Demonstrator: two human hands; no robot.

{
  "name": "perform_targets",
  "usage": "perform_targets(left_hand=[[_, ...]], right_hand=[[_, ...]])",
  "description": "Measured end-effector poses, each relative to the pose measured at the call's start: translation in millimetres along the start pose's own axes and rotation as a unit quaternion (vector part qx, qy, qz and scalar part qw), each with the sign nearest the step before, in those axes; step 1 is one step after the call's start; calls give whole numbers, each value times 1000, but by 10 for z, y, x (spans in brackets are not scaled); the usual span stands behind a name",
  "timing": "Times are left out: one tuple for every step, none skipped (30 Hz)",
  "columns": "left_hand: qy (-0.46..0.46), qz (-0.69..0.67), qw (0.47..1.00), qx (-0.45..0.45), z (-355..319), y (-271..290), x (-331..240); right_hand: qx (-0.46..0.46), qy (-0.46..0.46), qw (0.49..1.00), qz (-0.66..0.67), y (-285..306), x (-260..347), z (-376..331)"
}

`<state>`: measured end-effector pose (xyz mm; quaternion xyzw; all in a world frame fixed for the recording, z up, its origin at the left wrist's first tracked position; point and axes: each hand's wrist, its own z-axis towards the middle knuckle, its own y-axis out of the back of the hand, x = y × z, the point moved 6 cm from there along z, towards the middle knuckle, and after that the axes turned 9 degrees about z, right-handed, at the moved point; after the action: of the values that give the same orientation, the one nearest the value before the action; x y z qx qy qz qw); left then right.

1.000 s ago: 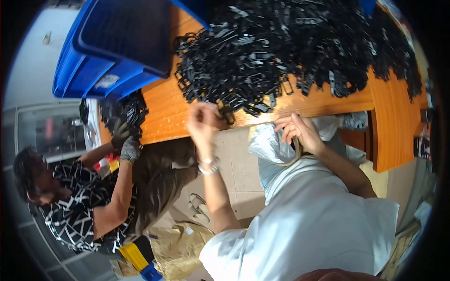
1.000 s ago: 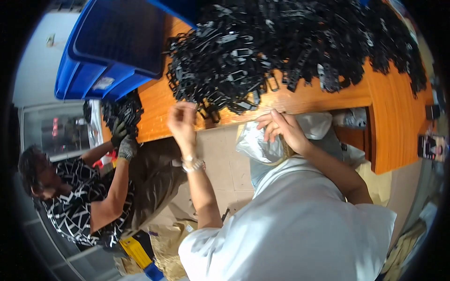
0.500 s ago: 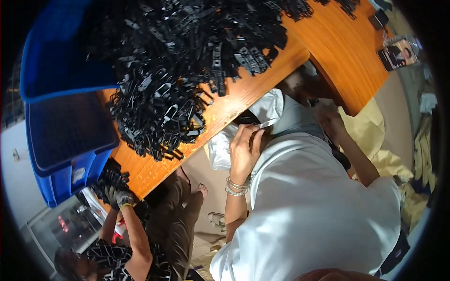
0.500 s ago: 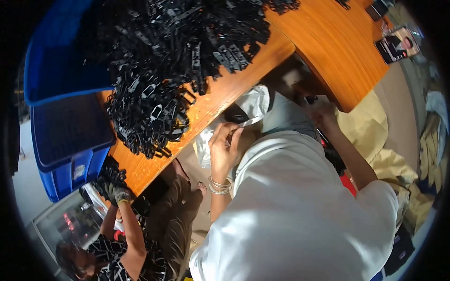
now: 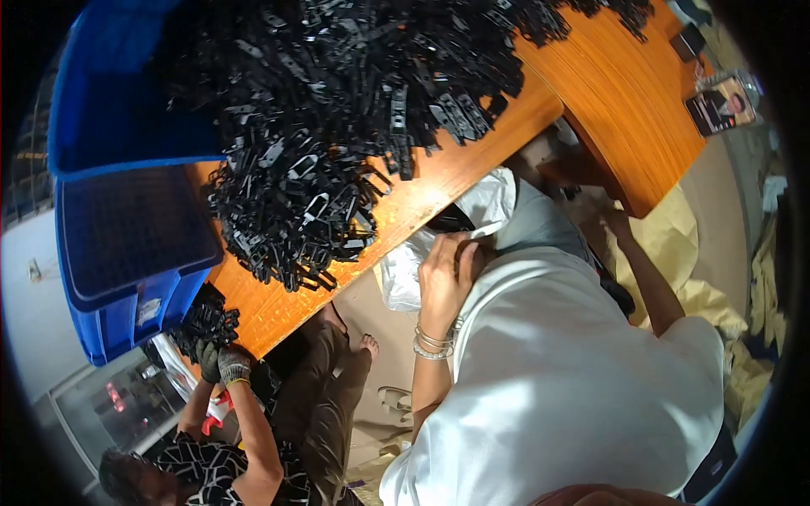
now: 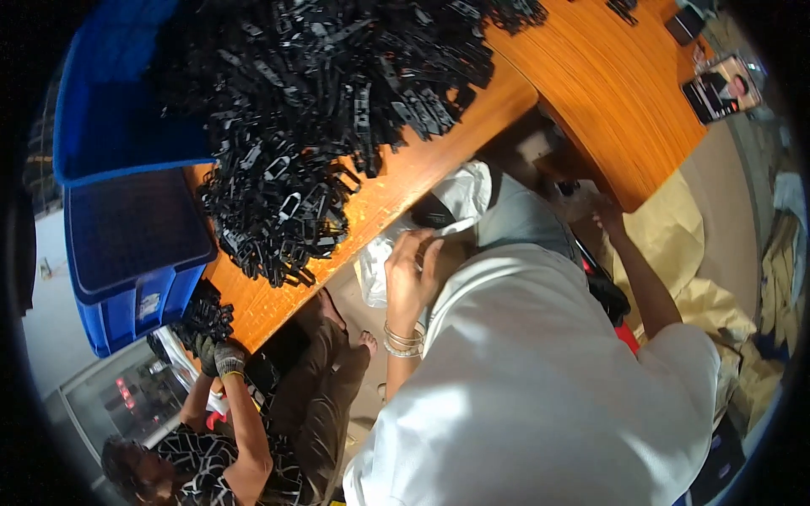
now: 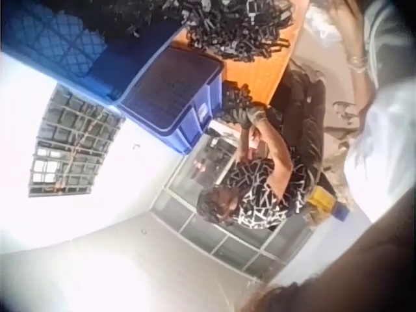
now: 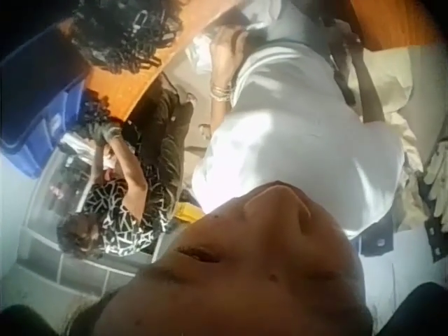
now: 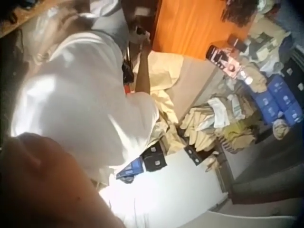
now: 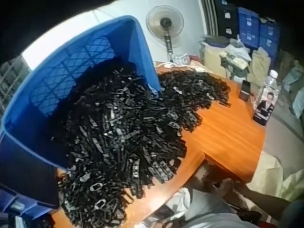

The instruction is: Inspecting and sorting small black components on a workbench.

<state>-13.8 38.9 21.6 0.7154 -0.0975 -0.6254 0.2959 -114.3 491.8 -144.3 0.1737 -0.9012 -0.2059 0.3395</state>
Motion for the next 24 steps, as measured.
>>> perform_targets(left_hand=[[8, -2, 1000, 4, 8, -19, -1], [-14, 3, 1000, -8, 31, -6, -44], [-8, 12, 1000, -13, 37, 6, -30], [-4, 18, 1000, -16, 47, 18, -21], [-9, 15, 1000, -24, 63, 12, -34], [-10, 17, 999, -34, 95, 16, -45], [-4, 12, 999, -34, 125, 10, -35], [5, 8, 999, -36, 139, 21, -24], [9, 8, 999, -46, 153, 33, -20], [-6, 21, 997, -69, 170, 67, -28], [-22, 35, 995, -90, 172, 92, -42], [-18, 38, 994, -99, 159, 109, -32], [-19, 41, 993, -109, 154, 118, -33], [-21, 44, 992, -120, 142, 128, -27], [-25, 46, 989, -137, 120, 139, -4], [-18, 49, 987, -149, 91, 158, 31], [7, 38, 986, -165, 59, 187, 87], [31, 26, 983, -181, 26, 218, 143], [29, 32, 975, -219, 7, 295, 170], [33, 34, 973, -225, 7, 346, 215], [30, 68, 957, -280, -12, 465, 247], [28, 101, 937, -334, -29, 581, 269], [18, 101, 927, -360, 9, 680, 311], [41, 161, 922, -350, 58, 745, 347]], right_hand=[[5, 168, 984, -60, -120, 210, -123], [10, 330, 937, -115, -343, 406, -357], [47, 348, 922, -164, -675, 783, -700], [81, 364, 903, -213, -984, 1300, -1147], [93, 430, 881, -171, -1168, 1687, -1466], [105, 493, 854, -129, -1313, 1990, -1727], [103, 539, 829, -107, -1434, 2226, -1877], [105, 582, 802, -85, -1547, 2438, -1981], [113, 587, 797, -87, -1651, 2600, -2028], [111, 603, 786, -83, -1752, 2760, -2070], [108, 617, 775, -78, -1841, 2879, -2099], [116, 622, 770, -78, -1950, 2961, -2108], [126, 658, 736, -97, -2065, 3038, -2157], [137, 693, 699, -116, -2181, 3083, -2233], [164, 690, 698, -98, -2288, 3106, -2283], [175, 695, 691, -98, -2383, 3125, -2351], [194, 699, 679, -118, -2491, 3125, -2421], [212, 702, 666, -138, -2588, 3118, -2481], [213, 698, 664, -161, -2669, 3098, -2497], [219, 700, 660, -161, -2754, 3066, -2497], [214, 707, 651, -174, -2849, 3019, -2484], [210, 713, 641, -189, -2921, 2990, -2498], [200, 697, 646, -239, -2999, 2971, -2536], [204, 698, 643, -238, -3042, 2960, -2572]])
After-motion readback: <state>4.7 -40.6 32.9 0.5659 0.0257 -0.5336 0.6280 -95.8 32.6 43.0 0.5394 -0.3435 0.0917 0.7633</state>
